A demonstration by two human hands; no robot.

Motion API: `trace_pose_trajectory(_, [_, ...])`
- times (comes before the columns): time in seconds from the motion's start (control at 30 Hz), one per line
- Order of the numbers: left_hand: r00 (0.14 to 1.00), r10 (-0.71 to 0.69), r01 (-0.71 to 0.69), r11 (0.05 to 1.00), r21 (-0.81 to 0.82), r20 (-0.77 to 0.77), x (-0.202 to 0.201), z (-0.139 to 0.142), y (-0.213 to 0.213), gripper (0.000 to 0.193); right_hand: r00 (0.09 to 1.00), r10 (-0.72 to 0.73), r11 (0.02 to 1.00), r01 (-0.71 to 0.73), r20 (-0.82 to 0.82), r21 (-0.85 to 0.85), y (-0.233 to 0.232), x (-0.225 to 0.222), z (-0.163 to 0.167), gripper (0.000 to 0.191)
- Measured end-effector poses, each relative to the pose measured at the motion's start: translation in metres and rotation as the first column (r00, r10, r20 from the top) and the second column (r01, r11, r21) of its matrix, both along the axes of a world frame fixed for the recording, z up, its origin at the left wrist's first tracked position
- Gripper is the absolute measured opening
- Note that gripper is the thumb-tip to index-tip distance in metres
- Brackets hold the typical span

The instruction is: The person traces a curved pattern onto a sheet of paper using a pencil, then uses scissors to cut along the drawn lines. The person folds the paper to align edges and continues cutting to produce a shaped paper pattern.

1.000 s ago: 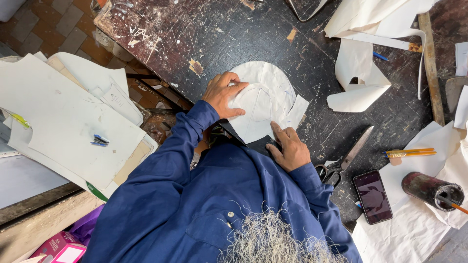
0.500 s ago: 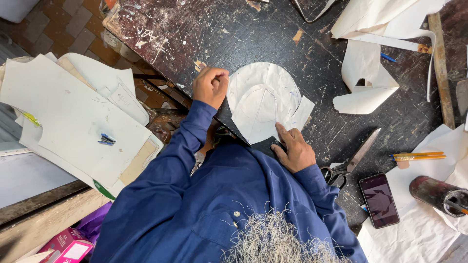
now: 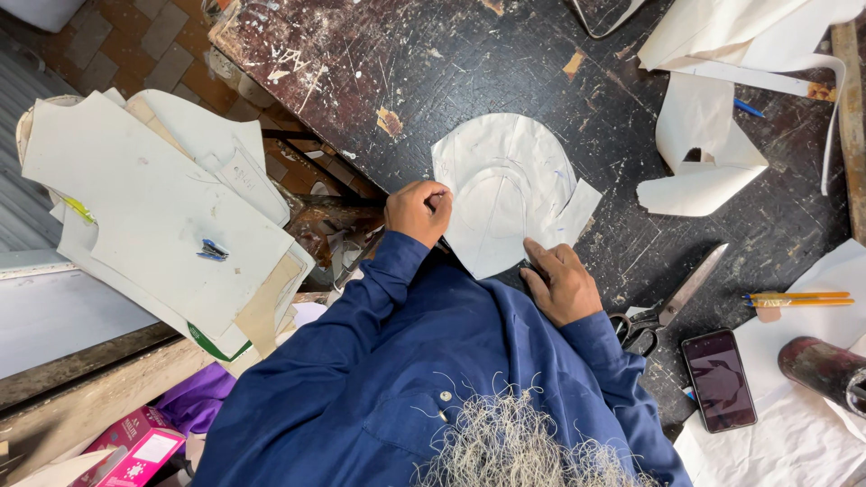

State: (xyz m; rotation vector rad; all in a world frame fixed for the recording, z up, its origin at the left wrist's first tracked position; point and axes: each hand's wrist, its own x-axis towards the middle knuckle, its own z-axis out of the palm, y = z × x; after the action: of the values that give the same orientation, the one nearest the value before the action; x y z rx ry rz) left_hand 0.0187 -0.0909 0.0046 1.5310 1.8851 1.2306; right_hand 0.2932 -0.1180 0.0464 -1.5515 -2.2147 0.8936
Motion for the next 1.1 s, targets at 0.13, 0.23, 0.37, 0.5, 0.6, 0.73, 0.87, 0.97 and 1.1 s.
trace_pose_trajectory(0.13, [0.999, 0.019, -0.018, 0.999, 0.037, -0.029, 0.002, -0.001, -0.005, 0.009, 0.995, -0.029, 1.000, 0.030, -0.094, 0.004, -0.005, 0.002, -0.003, 0.043])
trace_pose_trajectory(0.23, [0.998, 0.051, -0.049, 0.998, 0.043, -0.043, 0.006, -0.002, -0.006, 0.009, 0.995, -0.021, 1.000, 0.021, -0.097, 0.007, -0.005, 0.002, 0.000, 0.042])
trace_pose_trajectory(0.37, [0.993, 0.096, -0.096, 0.995, -0.008, -0.067, 0.014, -0.002, -0.008, 0.013, 0.996, 0.086, 0.981, -0.091, 0.035, 0.169, -0.001, -0.004, 0.008, 0.042])
trace_pose_trajectory(0.5, [0.991, 0.082, -0.087, 0.995, -0.045, -0.102, 0.017, -0.003, -0.011, 0.015, 0.982, 0.127, 0.958, -0.158, 0.139, 0.240, 0.010, -0.017, 0.013, 0.040])
trace_pose_trajectory(0.6, [0.989, 0.076, -0.081, 0.996, -0.035, -0.126, 0.017, -0.003, -0.011, 0.015, 0.969, 0.163, 0.950, -0.205, 0.183, 0.234, 0.018, -0.023, 0.011, 0.043])
trace_pose_trajectory(0.73, [0.989, 0.110, -0.115, 0.992, -0.052, -0.100, 0.017, -0.002, -0.010, 0.015, 0.982, 0.122, 0.967, -0.151, 0.146, 0.205, 0.016, -0.020, 0.008, 0.040])
trace_pose_trajectory(0.87, [0.983, 0.128, -0.141, 0.986, -0.088, -0.135, 0.018, -0.001, -0.010, 0.015, 0.988, 0.108, 0.969, -0.130, 0.114, 0.212, 0.011, -0.016, 0.002, 0.036])
trace_pose_trajectory(0.97, [0.980, 0.126, -0.144, 0.984, -0.109, -0.155, 0.020, 0.000, -0.010, 0.016, 0.987, 0.101, 0.973, -0.124, 0.124, 0.194, 0.012, -0.015, -0.001, 0.036])
trace_pose_trajectory(1.1, [0.970, 0.140, -0.162, 0.982, -0.097, -0.201, 0.020, 0.003, -0.009, 0.016, 0.987, 0.098, 0.977, -0.120, 0.131, 0.175, 0.012, -0.015, -0.002, 0.038])
